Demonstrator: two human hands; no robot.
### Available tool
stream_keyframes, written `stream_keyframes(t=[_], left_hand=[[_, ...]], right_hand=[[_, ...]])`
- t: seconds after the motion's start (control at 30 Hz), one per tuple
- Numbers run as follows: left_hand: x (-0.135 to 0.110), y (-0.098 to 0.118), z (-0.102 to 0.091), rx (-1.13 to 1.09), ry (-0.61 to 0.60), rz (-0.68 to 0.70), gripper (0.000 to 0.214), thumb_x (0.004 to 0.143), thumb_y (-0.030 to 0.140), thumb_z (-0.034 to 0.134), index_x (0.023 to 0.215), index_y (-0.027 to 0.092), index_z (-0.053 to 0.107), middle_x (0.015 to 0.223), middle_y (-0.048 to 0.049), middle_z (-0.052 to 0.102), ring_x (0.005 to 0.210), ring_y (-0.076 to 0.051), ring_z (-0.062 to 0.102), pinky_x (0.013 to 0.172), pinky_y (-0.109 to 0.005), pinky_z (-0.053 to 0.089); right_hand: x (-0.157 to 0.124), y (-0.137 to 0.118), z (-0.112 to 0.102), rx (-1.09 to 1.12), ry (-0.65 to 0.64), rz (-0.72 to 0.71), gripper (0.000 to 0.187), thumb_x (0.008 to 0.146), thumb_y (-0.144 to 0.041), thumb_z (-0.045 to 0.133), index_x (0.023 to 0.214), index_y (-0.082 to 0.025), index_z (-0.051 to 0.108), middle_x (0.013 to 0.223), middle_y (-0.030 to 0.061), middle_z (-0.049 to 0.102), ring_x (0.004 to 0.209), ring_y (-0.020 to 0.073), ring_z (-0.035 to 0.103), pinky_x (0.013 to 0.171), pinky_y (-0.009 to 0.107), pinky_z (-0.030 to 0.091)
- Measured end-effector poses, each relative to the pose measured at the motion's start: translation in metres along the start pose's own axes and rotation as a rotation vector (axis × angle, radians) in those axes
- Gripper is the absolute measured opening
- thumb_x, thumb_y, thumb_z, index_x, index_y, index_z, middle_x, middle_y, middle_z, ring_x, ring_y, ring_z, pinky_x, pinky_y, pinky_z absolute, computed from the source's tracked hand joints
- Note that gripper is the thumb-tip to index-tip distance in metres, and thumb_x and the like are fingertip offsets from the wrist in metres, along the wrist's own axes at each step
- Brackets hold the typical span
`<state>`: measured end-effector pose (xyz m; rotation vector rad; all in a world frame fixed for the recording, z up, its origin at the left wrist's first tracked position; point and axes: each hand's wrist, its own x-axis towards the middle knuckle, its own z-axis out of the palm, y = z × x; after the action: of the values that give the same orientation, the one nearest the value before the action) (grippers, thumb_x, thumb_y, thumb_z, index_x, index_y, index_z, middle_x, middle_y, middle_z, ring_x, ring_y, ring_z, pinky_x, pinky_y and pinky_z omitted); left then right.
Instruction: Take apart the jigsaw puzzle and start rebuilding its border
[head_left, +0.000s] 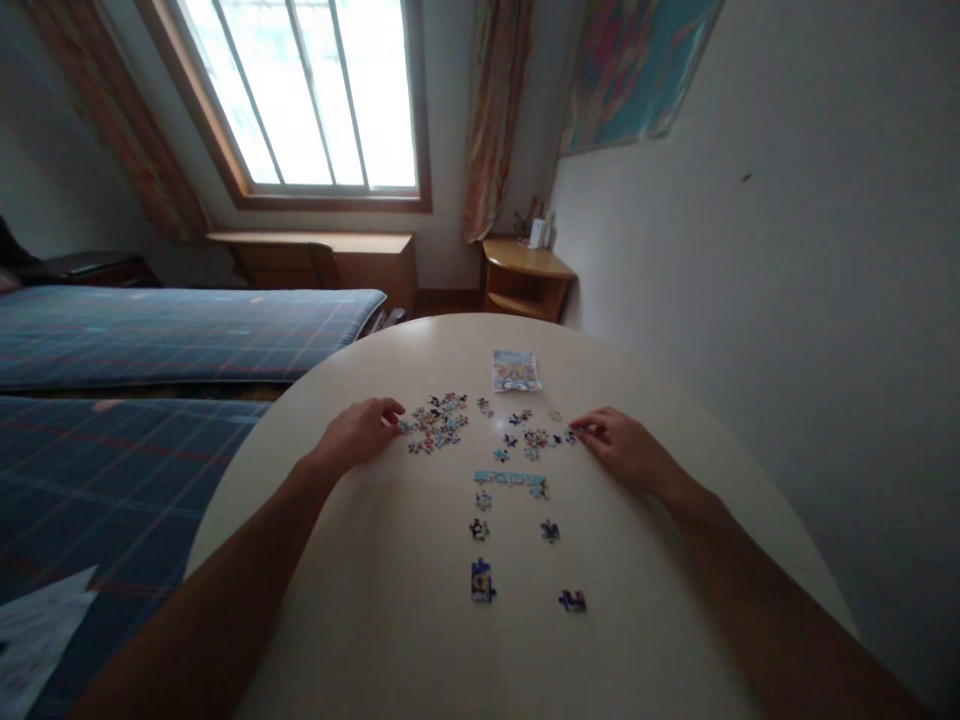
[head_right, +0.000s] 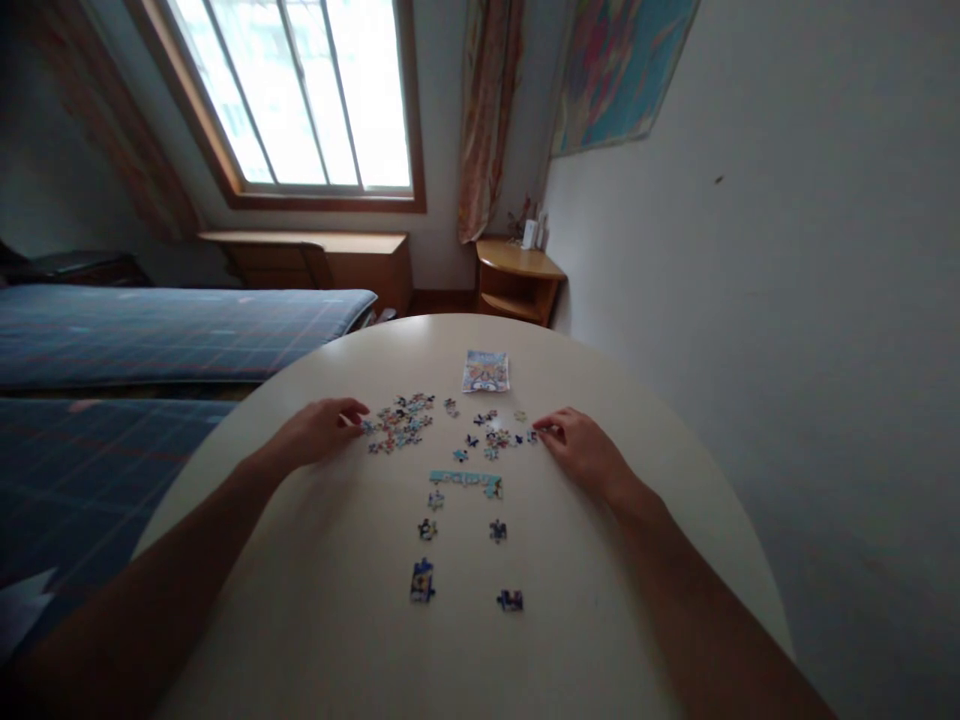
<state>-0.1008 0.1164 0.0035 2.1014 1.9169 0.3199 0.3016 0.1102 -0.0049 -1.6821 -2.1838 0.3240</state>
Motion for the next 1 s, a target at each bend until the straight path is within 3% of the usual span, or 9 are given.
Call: stream_keyframes(t=[0.17,0.37,0.53,0.67,0.8,1.0], left_hand=[[0.002,-0.006,0.0,0.036,0.018,-0.006,0.033,0.083,0.022,0.056,0.112,0.025,0.069,0.105,-0.0017,0.074,0.093,-0.018,0.068,0.079,-0.025,0.05],[0.004,-0.008,0.003,0.017,0.073,-0.056,0.029,0.088,0.031,0.052,0.106,0.022,0.073,0.104,-0.0058,0.075,0.093,-0.021,0.068,0.079,-0.028,0.049],[0.007,-0.007,0.008,-0.02,0.108,-0.03,0.026,0.086,0.038,0.059,0.1,0.022,0.074,0.094,-0.0042,0.075,0.085,-0.02,0.068,0.073,-0.026,0.048],[0.01,-0.008,0.012,-0.018,0.173,-0.047,0.021,0.086,0.034,0.059,0.094,0.021,0.074,0.093,-0.005,0.074,0.081,-0.02,0.067,0.073,-0.028,0.048],[0.015,-0.006,0.019,-0.014,0.25,-0.054,0.024,0.089,0.034,0.056,0.098,0.021,0.074,0.103,-0.0064,0.072,0.086,-0.021,0.066,0.081,-0.03,0.048],[0.024,-0.002,0.034,-0.027,0.305,0.039,0.023,0.085,0.041,0.064,0.096,0.025,0.076,0.112,-0.0062,0.069,0.109,-0.028,0.058,0.101,-0.039,0.042]], right_hand=[[0.0,0.003,0.001,-0.006,0.002,-0.018,0.024,0.091,-0.027,0.055,0.102,-0.019,0.074,0.102,0.0093,0.068,0.088,0.02,0.064,0.085,0.032,0.049],[0.001,0.007,0.004,0.009,0.016,-0.031,0.025,0.09,-0.028,0.054,0.101,-0.02,0.075,0.102,0.0094,0.068,0.086,0.0197,0.065,0.084,0.032,0.049],[0.002,0.008,0.004,0.022,0.026,-0.036,0.024,0.088,-0.029,0.056,0.1,-0.02,0.076,0.1,0.0093,0.069,0.083,0.0208,0.065,0.08,0.033,0.051],[0.002,0.01,0.005,0.03,0.031,-0.047,0.025,0.089,-0.029,0.054,0.1,-0.021,0.075,0.102,0.0097,0.068,0.085,0.0214,0.065,0.081,0.034,0.051],[0.003,0.01,0.006,0.022,0.034,-0.052,0.025,0.089,-0.028,0.054,0.099,-0.021,0.075,0.102,0.0096,0.069,0.085,0.0209,0.065,0.082,0.034,0.051],[0.003,0.01,0.007,0.023,0.045,-0.055,0.024,0.089,-0.028,0.054,0.099,-0.02,0.075,0.1,0.0095,0.068,0.085,0.0207,0.065,0.081,0.034,0.051]])
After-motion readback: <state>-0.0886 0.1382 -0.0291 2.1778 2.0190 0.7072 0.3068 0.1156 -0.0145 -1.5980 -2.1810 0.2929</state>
